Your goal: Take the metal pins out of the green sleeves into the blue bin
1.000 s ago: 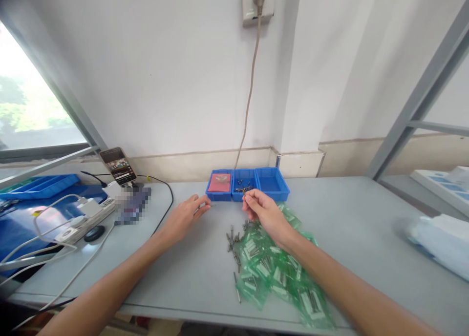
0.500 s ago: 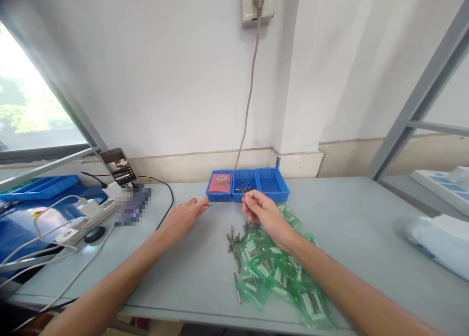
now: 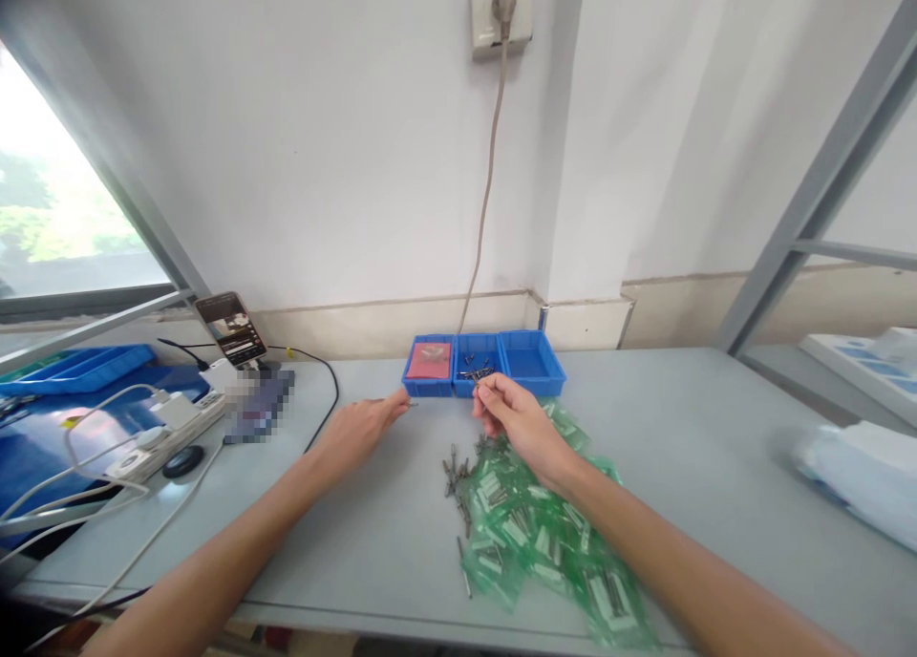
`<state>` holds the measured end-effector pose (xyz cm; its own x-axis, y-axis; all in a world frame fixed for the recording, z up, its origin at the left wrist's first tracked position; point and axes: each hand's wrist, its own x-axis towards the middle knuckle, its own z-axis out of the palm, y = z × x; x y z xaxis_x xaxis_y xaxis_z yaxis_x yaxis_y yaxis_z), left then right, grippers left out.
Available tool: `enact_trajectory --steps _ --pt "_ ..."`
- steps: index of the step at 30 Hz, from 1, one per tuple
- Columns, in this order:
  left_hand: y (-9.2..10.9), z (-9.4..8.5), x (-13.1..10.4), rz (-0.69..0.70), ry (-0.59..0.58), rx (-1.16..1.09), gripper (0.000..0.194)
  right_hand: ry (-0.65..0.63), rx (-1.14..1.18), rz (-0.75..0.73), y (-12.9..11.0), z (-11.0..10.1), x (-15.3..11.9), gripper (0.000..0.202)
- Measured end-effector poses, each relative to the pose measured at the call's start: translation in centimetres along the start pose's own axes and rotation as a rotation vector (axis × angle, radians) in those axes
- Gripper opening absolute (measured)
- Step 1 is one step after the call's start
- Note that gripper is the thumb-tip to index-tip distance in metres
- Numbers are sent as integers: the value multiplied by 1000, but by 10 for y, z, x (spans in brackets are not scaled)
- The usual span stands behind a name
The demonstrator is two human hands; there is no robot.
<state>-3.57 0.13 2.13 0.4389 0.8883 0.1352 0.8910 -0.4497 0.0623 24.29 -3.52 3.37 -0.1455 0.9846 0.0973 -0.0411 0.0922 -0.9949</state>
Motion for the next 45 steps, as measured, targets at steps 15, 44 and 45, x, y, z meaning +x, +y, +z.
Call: enact_trajectory --steps 15,44,45 --pt "7 -7 1 50 -18 -56 36 -14 8 0 5 -3 2 40" --pt "-2 15 4 58 -38 59 34 161 -644 -370 9 -3 -7 18" --pt "-2 16 4 61 -40 57 34 163 -704 -407 10 -3 -6 15"
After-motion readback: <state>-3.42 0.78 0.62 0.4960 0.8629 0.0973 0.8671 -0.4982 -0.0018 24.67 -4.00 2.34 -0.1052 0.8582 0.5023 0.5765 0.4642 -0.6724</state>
